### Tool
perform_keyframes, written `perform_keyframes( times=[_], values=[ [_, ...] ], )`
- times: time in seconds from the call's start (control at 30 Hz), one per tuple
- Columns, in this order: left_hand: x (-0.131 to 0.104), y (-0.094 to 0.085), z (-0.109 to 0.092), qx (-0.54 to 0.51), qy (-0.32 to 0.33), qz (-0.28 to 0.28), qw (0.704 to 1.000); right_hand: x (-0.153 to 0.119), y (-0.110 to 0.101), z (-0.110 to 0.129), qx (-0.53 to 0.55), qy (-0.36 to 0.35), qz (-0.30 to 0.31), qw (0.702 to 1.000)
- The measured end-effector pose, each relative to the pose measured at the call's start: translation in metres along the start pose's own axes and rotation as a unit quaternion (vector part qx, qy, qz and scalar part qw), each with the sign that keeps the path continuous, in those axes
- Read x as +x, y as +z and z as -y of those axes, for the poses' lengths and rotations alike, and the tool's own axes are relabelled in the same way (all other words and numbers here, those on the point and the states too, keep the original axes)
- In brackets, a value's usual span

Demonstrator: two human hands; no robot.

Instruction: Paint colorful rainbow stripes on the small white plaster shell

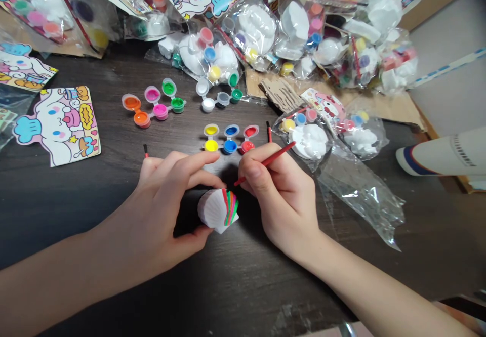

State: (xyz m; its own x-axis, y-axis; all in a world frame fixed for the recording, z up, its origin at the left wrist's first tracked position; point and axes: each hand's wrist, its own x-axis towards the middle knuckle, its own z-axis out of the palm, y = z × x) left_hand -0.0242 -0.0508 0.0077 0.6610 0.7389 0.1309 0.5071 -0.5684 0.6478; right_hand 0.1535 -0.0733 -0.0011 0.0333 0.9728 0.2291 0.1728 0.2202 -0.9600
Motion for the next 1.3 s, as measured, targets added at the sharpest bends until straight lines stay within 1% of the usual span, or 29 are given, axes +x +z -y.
perform_keyframes(
  times=[0.23,0.43,0.63,0.83,1.1,1.3],
  values=[
    [-0.0006,0.0001,0.0007,-0.022,-0.004,0.006,1.000,-0.0010,0.0000,-0.0019,0.028,0.001,-0.018,0.999],
    [-0.0004,0.0010,0.0015,-0.027,0.005,-0.001,1.000,-0.0004,-0.0008,-0.0038,0.042,-0.011,0.009,0.999],
    [-0.0010,0.0009,0.0017,0.002,0.011,-0.003,1.000,-0.0002,0.0004,-0.0028,0.020,-0.012,0.014,1.000],
    [-0.0012,0.0013,0.0028,-0.015,0.014,-0.003,1.000,0.0007,0.0009,-0.0024,0.010,-0.017,0.005,1.000],
    [-0.0009,0.0011,0.0031,-0.037,0.006,0.005,0.999,-0.0004,-0.0004,-0.0059,0.061,-0.018,-0.025,0.998],
    [-0.0006,-0.0004,0.0049,-0.038,0.019,0.019,0.999,-0.0013,-0.0001,-0.0038,0.054,-0.017,0.011,0.998]
  ],
)
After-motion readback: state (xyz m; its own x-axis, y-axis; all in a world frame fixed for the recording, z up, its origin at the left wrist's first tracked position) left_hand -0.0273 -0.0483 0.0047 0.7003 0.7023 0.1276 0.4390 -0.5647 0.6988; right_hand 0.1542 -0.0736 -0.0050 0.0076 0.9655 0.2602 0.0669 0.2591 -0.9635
